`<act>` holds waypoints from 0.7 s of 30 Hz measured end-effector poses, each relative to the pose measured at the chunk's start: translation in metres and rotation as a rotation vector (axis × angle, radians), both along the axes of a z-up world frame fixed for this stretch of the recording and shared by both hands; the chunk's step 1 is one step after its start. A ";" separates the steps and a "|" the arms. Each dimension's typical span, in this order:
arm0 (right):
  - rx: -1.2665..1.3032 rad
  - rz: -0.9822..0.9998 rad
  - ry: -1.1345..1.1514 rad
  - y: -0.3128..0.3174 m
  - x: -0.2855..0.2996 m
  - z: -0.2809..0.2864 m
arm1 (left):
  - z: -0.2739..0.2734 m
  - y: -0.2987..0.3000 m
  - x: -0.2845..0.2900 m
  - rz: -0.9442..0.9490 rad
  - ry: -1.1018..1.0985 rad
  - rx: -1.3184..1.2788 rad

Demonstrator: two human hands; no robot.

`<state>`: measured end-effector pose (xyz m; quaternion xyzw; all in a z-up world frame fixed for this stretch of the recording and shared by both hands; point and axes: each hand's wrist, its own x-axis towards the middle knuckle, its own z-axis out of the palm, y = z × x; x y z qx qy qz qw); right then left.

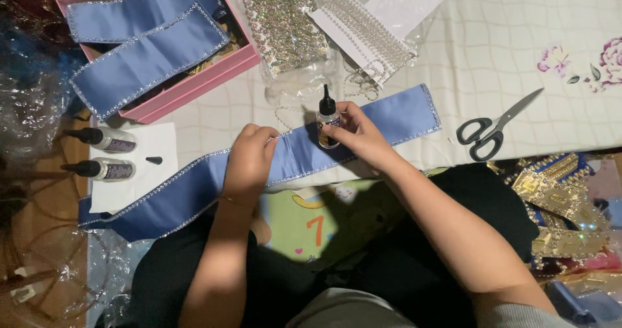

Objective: The person applies glue to a blue ribbon and presses it onto a surface to secure it.

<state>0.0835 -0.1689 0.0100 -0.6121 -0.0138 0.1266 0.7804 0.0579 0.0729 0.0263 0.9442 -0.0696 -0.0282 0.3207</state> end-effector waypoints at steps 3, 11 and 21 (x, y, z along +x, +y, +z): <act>-0.084 0.007 -0.007 0.001 -0.002 0.004 | -0.021 -0.006 0.002 0.018 -0.041 0.091; -0.088 0.018 -0.004 0.003 -0.001 0.004 | -0.026 -0.017 0.005 0.044 -0.204 0.222; -0.095 0.024 -0.011 0.000 0.001 -0.004 | -0.033 -0.004 0.016 0.129 0.006 0.010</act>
